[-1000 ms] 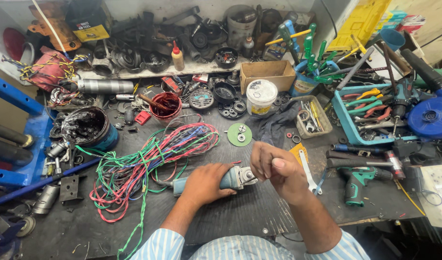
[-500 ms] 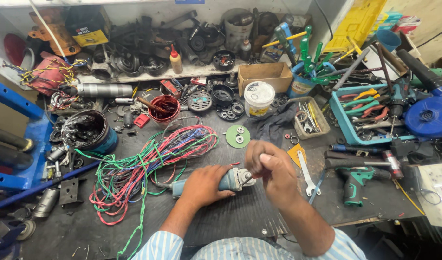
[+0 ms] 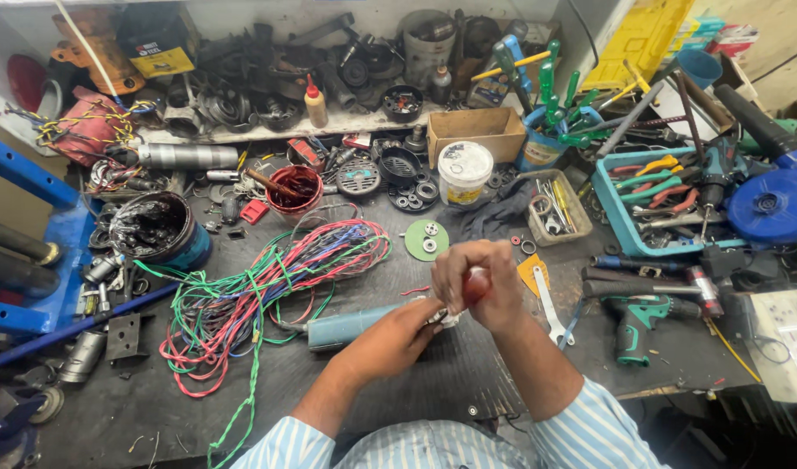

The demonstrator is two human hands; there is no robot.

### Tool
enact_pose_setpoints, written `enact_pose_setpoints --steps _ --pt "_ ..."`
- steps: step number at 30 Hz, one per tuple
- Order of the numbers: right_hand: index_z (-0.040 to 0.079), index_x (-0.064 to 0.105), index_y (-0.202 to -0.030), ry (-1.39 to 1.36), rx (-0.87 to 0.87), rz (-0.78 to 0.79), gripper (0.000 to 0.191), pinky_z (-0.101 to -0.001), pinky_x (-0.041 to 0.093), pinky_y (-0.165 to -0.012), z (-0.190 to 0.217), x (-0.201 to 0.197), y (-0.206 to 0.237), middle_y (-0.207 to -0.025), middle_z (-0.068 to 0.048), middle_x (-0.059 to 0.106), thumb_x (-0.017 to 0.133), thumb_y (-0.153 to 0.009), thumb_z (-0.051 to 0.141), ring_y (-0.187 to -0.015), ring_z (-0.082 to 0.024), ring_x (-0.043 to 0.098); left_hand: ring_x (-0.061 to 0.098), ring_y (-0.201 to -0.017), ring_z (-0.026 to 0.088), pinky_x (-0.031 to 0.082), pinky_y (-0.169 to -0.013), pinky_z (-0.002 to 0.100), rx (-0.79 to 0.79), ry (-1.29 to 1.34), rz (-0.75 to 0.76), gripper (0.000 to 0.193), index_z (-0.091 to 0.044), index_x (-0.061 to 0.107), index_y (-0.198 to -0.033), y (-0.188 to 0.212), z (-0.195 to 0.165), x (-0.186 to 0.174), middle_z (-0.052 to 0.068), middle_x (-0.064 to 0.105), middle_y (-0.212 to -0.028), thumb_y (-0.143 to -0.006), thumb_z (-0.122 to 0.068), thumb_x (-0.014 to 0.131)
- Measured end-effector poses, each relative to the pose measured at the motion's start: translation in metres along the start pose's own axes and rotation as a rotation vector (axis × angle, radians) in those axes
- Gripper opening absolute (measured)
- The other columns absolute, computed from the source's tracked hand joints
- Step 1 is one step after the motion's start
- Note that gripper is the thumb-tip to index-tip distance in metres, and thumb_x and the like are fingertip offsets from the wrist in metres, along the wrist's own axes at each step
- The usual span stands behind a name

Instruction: The person disassembles a teal angle grinder on a cluttered workbench. They use a screwdriver to remove screws from the front and rear housings, then separate the casing to expose the internal components.

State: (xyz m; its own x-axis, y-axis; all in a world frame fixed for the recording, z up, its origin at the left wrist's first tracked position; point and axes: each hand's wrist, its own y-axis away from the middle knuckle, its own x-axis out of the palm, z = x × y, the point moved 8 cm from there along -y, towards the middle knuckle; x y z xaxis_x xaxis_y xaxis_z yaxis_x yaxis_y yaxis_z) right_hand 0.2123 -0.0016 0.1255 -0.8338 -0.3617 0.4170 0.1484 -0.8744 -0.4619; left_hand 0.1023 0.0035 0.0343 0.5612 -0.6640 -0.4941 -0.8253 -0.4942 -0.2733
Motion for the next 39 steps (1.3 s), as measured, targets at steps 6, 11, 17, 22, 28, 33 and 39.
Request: enact_pose_setpoints --steps 6,11,17,22,28,33,39 --pt "0.001 0.061 -0.098 0.447 -0.036 0.082 0.060 -0.0322 0.055 -0.091 -0.020 -0.008 0.018 -0.098 -0.008 0.067 0.091 -0.074 0.047 -0.096 -0.019 0.067 0.071 -0.093 0.040 0.056 -0.079 0.045 0.008 0.017 -0.103 0.022 -0.003 0.066 -0.105 -0.007 0.004 -0.004 0.018 0.073 -0.097 -0.084 0.000 0.064" --pt "0.004 0.074 -0.103 0.889 0.076 -0.202 0.033 -0.0341 0.052 -0.098 -0.035 -0.029 0.058 -0.114 -0.007 0.068 0.088 -0.077 0.019 -0.110 -0.021 0.066 0.070 -0.083 0.041 0.054 -0.070 0.047 -0.046 -0.110 -0.197 0.022 -0.003 0.068 -0.094 -0.009 -0.003 -0.015 0.017 0.072 -0.087 -0.076 -0.010 0.078" --pt "0.008 0.080 -0.112 0.946 0.041 -0.181 0.020 -0.0396 0.047 -0.106 -0.039 -0.035 0.074 -0.133 -0.011 0.065 0.074 -0.093 0.012 -0.121 -0.025 0.062 0.069 -0.090 0.041 0.055 -0.074 0.046 0.046 -0.057 -0.208 0.025 -0.005 0.066 -0.107 -0.013 -0.008 -0.013 0.016 0.072 -0.096 -0.084 -0.010 0.074" --pt "0.007 0.076 -0.122 0.999 0.034 -0.207 0.032 -0.0389 0.043 -0.109 -0.036 -0.035 0.075 -0.127 -0.011 0.067 0.073 -0.090 0.008 -0.123 -0.026 0.061 0.072 -0.089 0.036 0.057 -0.075 0.043 -0.064 0.020 -0.195 0.018 -0.008 0.068 -0.109 -0.011 0.003 -0.004 0.013 0.073 -0.096 -0.091 -0.010 0.072" --pt "0.008 0.078 -0.105 0.940 0.035 -0.341 0.021 -0.0351 0.051 -0.094 -0.034 -0.040 0.072 -0.104 -0.006 0.076 0.081 -0.085 0.010 -0.103 -0.021 0.068 0.069 -0.080 0.038 0.053 -0.068 0.046 -0.204 -0.110 -0.224 0.027 -0.006 0.067 -0.102 -0.006 0.018 -0.005 0.014 0.071 -0.087 -0.078 -0.013 0.079" --pt "0.005 0.076 -0.118 1.036 0.025 -0.280 0.026 -0.0362 0.049 -0.098 -0.028 -0.032 0.069 -0.105 -0.005 0.077 0.069 -0.093 0.008 -0.106 -0.020 0.068 0.069 -0.090 0.036 0.054 -0.078 0.045 0.004 -0.103 -0.219 0.018 -0.008 0.067 -0.110 -0.003 0.013 -0.005 0.011 0.073 -0.094 -0.094 -0.012 0.071" --pt "0.004 0.079 -0.105 0.986 0.089 -0.398 0.023 -0.0328 0.053 -0.087 -0.030 -0.033 0.071 -0.103 -0.010 0.073 0.082 -0.083 0.010 -0.099 -0.020 0.069 0.069 -0.078 0.031 0.051 -0.073 0.042 -0.170 -0.198 -0.319 0.034 -0.009 0.067 -0.104 0.000 0.015 -0.007 0.008 0.074 -0.082 -0.079 -0.024 0.084"
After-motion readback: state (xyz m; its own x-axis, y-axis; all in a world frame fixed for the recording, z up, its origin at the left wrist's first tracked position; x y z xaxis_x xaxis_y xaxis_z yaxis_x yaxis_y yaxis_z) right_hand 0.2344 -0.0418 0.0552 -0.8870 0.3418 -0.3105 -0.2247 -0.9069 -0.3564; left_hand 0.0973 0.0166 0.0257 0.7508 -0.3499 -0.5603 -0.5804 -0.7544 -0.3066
